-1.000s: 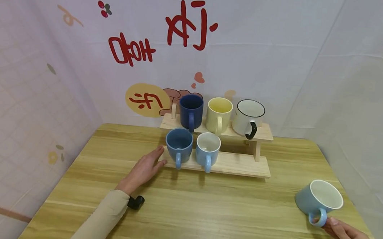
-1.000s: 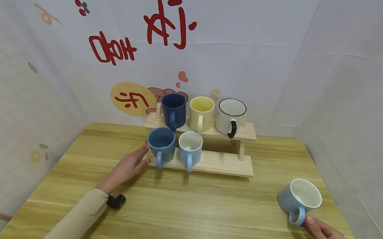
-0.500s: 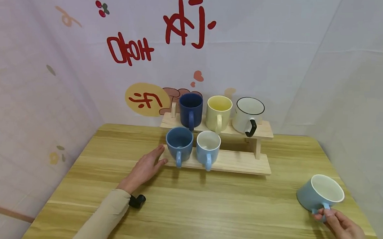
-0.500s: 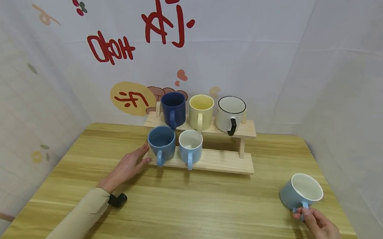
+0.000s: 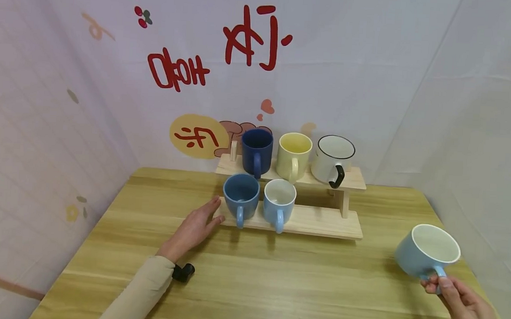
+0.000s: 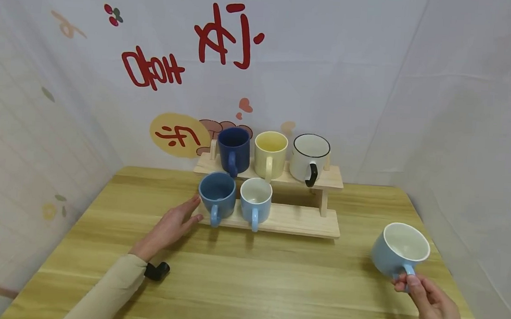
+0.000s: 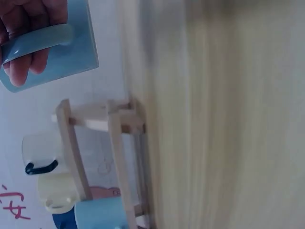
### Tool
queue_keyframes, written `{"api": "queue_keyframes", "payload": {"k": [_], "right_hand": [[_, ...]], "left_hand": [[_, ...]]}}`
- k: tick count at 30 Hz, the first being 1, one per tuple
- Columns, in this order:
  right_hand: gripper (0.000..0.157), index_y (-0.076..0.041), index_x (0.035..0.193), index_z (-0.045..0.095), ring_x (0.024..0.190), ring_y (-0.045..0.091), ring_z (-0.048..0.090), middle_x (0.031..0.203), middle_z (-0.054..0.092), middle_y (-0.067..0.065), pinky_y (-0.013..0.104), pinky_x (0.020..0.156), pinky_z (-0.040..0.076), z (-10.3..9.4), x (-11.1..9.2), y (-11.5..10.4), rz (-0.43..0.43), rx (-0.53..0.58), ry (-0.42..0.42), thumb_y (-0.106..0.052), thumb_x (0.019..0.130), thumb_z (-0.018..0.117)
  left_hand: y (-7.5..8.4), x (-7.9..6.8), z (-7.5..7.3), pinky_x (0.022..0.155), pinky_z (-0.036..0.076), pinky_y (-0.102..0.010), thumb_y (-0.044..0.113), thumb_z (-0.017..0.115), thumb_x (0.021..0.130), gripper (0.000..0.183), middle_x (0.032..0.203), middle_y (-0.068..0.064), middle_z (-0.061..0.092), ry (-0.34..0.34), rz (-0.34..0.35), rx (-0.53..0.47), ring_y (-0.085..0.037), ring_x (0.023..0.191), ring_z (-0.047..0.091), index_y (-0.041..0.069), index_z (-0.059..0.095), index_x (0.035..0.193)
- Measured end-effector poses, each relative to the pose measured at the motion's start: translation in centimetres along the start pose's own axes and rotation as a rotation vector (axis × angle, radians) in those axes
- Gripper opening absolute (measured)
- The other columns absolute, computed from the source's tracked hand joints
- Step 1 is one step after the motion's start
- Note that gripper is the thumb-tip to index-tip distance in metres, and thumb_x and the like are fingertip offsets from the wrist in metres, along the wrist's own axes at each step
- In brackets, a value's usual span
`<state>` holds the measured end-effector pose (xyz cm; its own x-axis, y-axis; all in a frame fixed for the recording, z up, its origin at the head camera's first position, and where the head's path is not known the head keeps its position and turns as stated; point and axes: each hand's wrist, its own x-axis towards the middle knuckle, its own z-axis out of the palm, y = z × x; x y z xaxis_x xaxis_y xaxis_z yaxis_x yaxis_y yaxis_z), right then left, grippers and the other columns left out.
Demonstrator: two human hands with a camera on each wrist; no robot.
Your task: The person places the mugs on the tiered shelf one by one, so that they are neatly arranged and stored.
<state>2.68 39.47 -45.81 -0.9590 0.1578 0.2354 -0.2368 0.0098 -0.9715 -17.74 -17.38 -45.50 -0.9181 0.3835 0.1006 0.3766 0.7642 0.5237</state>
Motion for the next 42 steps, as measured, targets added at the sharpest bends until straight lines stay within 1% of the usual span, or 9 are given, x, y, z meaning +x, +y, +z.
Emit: {"api": "queue_keyframes", "payload": {"k": [4,8,15,19,22,26,32,35,42], "right_hand": [[0.029,0.019,0.116,0.059,0.107,0.014,0.071,0.103,0.073,0.008,0.016,0.096,0.050,2.2,0.9,-0.8,-0.104,0.133,-0.082,0.011,0.108,0.032],[0.030,0.020,0.113,0.058,0.109,0.015,0.069,0.104,0.072,0.006,0.018,0.099,0.050,4.6,1.8,-2.0,-0.110,0.151,-0.135,0.012,0.108,0.030],[0.027,0.020,0.108,0.057,0.106,0.013,0.066,0.102,0.069,0.002,0.016,0.100,0.047,8.4,2.8,-3.5,-0.048,0.020,-0.151,0.006,0.110,0.035],[0.028,0.018,0.107,0.059,0.105,0.014,0.066,0.100,0.068,0.004,0.016,0.097,0.048,10.5,3.4,-3.7,0.007,-0.067,-0.142,-0.002,0.112,0.040],[0.029,0.015,0.105,0.060,0.104,0.015,0.065,0.098,0.069,0.005,0.016,0.097,0.048,12.1,3.9,-3.5,0.025,-0.100,-0.152,-0.006,0.112,0.042],[0.030,0.015,0.104,0.061,0.101,0.016,0.065,0.094,0.069,0.006,0.018,0.096,0.048,14.0,4.5,-3.0,0.045,-0.116,-0.158,-0.008,0.112,0.044],[0.032,0.012,0.108,0.063,0.098,0.015,0.063,0.091,0.069,0.012,0.019,0.094,0.047,16.4,5.4,-1.8,0.082,-0.164,-0.129,-0.015,0.112,0.047],[0.032,0.011,0.109,0.063,0.099,0.016,0.064,0.092,0.069,0.014,0.020,0.095,0.047,17.4,5.7,-1.0,0.090,-0.148,-0.123,-0.017,0.112,0.048],[0.035,0.016,0.114,0.062,0.101,0.015,0.065,0.094,0.070,0.021,0.019,0.098,0.046,18.9,6.7,0.2,0.078,-0.101,-0.127,-0.016,0.112,0.048]], "left_hand": [[0.0,0.1,0.0,0.114,0.039,-0.057,0.032,0.063,0.105,0.063,0.160,-0.023,0.040,0.020,0.016,0.008,-0.041,0.144,0.044,-0.004,0.044,0.154],[-0.1,0.0,0.0,0.114,0.039,-0.058,0.031,0.062,0.106,0.063,0.160,-0.024,0.040,0.022,0.012,0.015,-0.042,0.143,0.044,-0.005,0.044,0.153],[-0.1,-0.3,0.2,0.115,0.038,-0.058,0.032,0.062,0.106,0.063,0.161,-0.023,0.039,0.009,-0.007,0.005,-0.042,0.145,0.042,-0.004,0.044,0.154],[-0.1,-0.2,0.1,0.114,0.039,-0.058,0.030,0.063,0.105,0.063,0.160,-0.024,0.040,0.032,0.004,-0.003,-0.042,0.144,0.043,-0.006,0.044,0.153],[-0.1,-0.2,0.1,0.114,0.039,-0.058,0.030,0.064,0.105,0.062,0.159,-0.024,0.041,0.047,0.011,-0.006,-0.042,0.143,0.044,-0.006,0.045,0.152],[-0.1,-0.1,0.2,0.115,0.038,-0.058,0.030,0.062,0.106,0.062,0.160,-0.024,0.040,0.023,0.000,0.000,-0.042,0.144,0.043,-0.005,0.045,0.153],[0.1,0.0,0.2,0.115,0.038,-0.058,0.029,0.063,0.105,0.062,0.160,-0.024,0.040,0.029,0.000,-0.009,-0.042,0.144,0.043,-0.006,0.044,0.153],[0.0,0.0,0.3,0.115,0.038,-0.058,0.028,0.063,0.105,0.061,0.159,-0.025,0.040,0.029,0.004,-0.007,-0.042,0.144,0.043,-0.006,0.045,0.152],[0.0,-0.2,0.3,0.115,0.038,-0.058,0.030,0.063,0.105,0.063,0.160,-0.024,0.039,0.020,-0.009,-0.008,-0.042,0.144,0.043,-0.006,0.044,0.153]]}}
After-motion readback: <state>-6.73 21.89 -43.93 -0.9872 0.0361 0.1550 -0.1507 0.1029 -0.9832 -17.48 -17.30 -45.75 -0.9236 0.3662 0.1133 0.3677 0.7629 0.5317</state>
